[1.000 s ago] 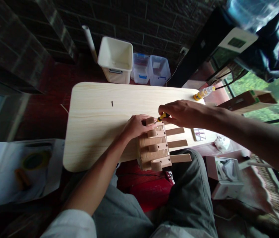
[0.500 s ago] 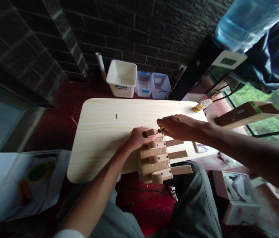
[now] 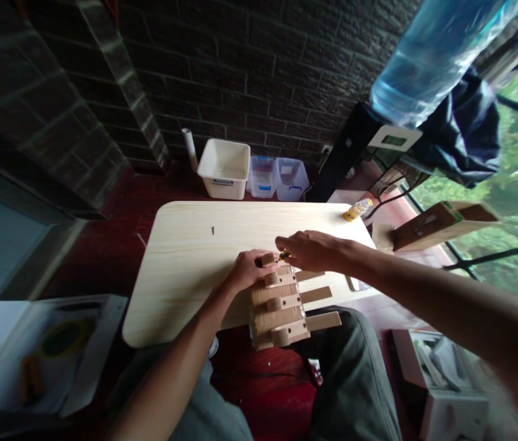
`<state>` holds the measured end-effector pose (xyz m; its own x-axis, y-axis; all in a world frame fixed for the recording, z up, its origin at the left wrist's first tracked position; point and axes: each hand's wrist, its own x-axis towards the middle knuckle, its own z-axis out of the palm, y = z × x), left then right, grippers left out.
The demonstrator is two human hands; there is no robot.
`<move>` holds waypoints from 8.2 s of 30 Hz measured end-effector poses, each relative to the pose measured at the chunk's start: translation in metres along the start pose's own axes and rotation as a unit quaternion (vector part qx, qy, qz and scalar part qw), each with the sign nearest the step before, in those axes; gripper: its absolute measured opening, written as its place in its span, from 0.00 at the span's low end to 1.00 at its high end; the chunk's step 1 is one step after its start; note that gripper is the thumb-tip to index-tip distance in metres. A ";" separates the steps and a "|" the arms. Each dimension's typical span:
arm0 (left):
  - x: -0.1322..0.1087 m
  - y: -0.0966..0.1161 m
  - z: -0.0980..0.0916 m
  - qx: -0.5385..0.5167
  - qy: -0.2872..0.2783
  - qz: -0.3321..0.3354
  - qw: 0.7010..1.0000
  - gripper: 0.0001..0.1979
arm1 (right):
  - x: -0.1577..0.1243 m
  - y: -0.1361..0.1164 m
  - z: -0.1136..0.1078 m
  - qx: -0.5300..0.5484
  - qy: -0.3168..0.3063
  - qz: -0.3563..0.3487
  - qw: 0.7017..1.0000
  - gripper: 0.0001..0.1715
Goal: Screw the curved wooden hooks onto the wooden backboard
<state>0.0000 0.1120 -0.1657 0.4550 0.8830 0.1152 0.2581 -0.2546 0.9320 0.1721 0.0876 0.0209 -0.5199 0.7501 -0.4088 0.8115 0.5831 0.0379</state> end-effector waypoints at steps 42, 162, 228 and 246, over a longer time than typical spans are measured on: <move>-0.027 -0.003 0.005 -0.033 0.010 -0.028 0.999 0.19 | -0.003 -0.009 0.024 -0.003 0.027 -0.001 1.000 0.17; -0.026 -0.001 0.004 -0.062 -0.003 -0.026 0.998 0.19 | 0.002 -0.010 0.020 0.012 0.048 -0.026 0.998 0.15; -0.025 -0.002 0.006 -0.062 -0.008 -0.015 0.998 0.19 | -0.005 -0.014 0.020 0.021 0.057 -0.005 0.998 0.14; -0.024 -0.002 0.005 -0.060 -0.010 -0.031 0.998 0.19 | -0.007 -0.015 0.022 0.002 0.054 0.020 0.998 0.16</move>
<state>-0.0069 0.0893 -0.1717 0.4577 0.8876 0.0506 0.1829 -0.1497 0.9717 0.1696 0.0662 0.0032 -0.5129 0.8022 -0.3056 0.8332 0.5510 0.0480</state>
